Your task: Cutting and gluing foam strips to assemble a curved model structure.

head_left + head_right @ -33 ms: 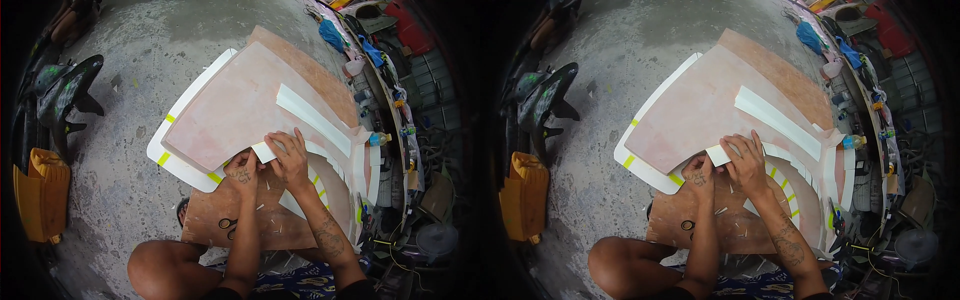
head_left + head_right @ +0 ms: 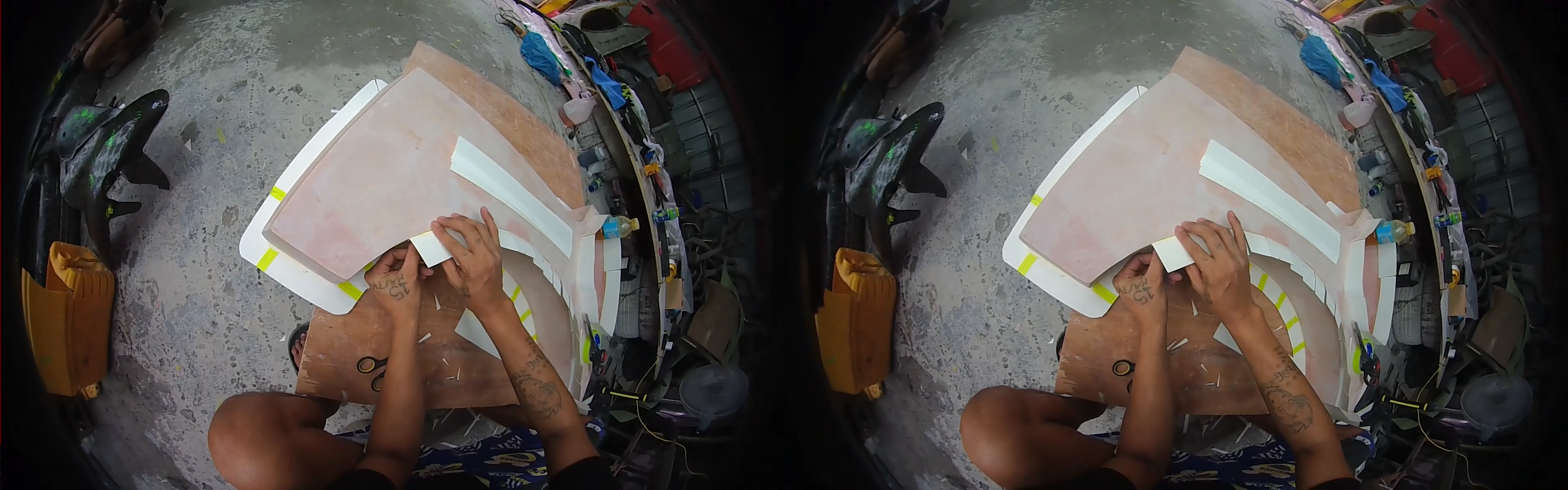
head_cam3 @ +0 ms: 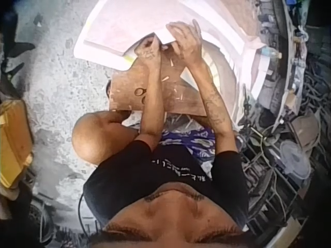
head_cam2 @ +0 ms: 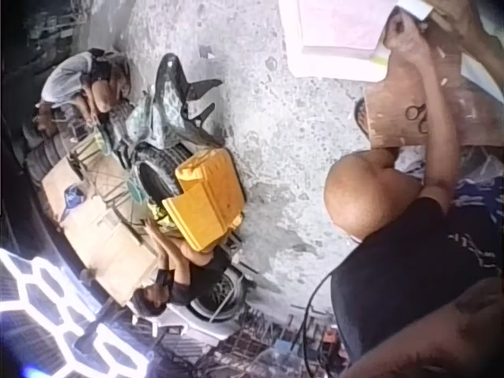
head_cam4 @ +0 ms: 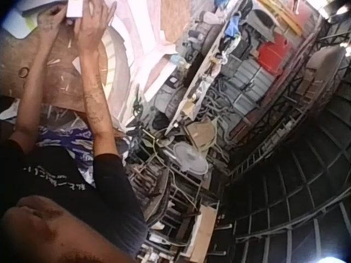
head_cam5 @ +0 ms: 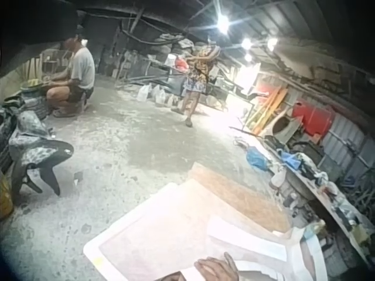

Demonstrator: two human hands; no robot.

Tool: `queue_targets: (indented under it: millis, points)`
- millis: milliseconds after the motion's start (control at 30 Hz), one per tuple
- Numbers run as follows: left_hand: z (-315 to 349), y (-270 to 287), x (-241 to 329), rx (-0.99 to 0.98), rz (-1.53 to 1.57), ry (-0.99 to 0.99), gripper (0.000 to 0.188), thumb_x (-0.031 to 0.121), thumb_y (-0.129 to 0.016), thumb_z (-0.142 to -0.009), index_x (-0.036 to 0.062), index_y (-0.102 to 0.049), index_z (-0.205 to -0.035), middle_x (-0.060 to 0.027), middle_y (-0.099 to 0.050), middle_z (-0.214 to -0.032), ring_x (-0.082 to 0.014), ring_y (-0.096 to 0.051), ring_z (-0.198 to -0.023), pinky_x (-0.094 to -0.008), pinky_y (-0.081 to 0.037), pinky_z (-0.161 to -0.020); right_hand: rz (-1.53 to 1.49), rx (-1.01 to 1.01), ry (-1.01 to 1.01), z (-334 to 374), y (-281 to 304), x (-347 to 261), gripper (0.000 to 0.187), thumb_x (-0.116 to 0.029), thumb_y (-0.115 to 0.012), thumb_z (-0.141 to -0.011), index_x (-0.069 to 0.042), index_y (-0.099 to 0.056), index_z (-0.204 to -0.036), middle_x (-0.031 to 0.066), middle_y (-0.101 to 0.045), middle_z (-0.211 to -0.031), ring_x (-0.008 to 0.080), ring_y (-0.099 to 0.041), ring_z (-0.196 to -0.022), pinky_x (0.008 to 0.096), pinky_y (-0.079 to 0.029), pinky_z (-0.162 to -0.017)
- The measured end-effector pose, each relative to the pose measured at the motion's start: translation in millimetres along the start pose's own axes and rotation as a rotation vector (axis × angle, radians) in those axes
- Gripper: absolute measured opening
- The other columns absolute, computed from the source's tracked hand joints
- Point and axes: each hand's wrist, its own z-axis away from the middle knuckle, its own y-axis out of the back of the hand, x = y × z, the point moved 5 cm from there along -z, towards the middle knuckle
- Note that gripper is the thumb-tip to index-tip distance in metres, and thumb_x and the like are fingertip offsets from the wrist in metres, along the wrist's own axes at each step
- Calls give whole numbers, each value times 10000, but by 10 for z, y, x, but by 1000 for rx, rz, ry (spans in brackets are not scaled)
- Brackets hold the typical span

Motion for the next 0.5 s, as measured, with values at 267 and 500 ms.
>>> queue_targets:
  millis: [267,500]
  points:
    - [39,-7,-6,-9,-6,36,272,153,-620,-918,-54,-618,-741,-92,-646,-647,-113,-587,-478,-214,-444,-454,-23,33,24,-94,8,79,352,-37,-598,-683,-75,-660,-1027,51,-651,-1000,252,-594,-994,515,-317,-1046]
    - [119,11,-45,-66,-20,62,305,171,-606,-917,-60,-611,-718,-118,-643,-642,-139,-595,-459,-226,-434,-428,-103,92,83,-130,-19,72,305,15,-572,-662,-71,-641,-946,69,-632,-926,274,-587,-922,457,-393,-978]
